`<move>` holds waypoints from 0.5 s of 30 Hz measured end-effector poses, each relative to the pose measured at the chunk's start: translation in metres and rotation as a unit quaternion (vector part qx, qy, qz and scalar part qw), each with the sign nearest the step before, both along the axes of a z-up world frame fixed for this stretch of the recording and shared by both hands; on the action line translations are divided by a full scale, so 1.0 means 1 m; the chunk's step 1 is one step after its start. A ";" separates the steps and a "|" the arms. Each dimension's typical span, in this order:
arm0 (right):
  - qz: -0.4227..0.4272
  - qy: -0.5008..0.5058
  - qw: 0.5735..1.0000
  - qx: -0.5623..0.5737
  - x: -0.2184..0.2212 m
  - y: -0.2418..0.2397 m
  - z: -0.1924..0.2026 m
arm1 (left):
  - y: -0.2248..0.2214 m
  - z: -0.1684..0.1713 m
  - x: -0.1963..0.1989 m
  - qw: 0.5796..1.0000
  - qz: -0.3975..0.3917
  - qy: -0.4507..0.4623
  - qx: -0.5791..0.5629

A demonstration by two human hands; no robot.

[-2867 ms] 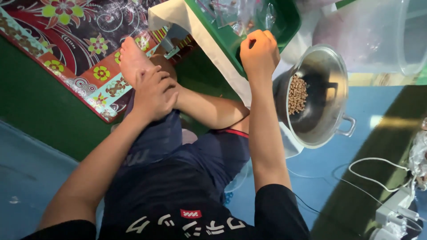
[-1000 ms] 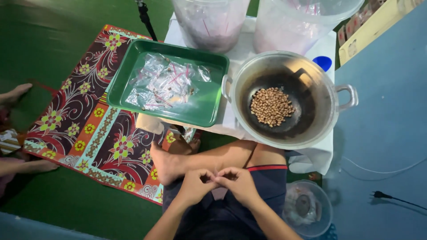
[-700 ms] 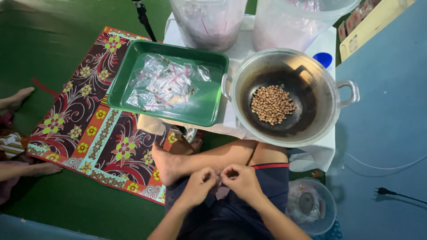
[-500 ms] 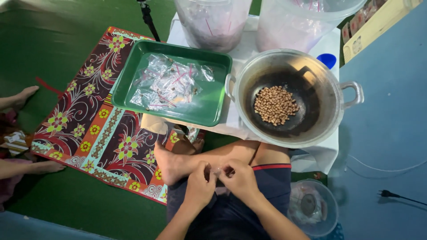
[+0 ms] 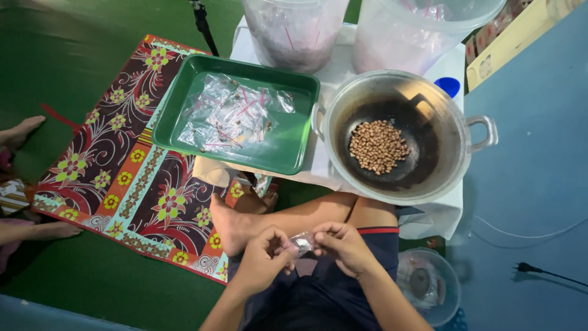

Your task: Manually scooping small snacks from a large bowl into individual plastic bags and placing them on a tray.

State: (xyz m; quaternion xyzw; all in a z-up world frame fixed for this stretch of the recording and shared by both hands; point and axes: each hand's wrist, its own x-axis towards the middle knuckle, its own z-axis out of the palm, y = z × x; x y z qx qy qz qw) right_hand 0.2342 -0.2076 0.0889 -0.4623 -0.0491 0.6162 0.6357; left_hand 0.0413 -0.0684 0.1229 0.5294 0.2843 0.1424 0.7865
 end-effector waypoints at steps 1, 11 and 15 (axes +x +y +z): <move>-0.013 -0.029 0.999 0.019 0.000 0.001 0.007 | 0.001 0.001 0.000 1.000 0.006 -0.018 -0.022; -0.347 -0.371 0.858 0.082 0.082 -0.030 0.110 | 0.057 -0.029 -0.015 0.870 0.000 0.131 0.476; -0.362 -0.544 0.747 0.122 0.108 -0.040 0.181 | 0.065 -0.102 -0.024 0.753 -0.010 0.265 0.602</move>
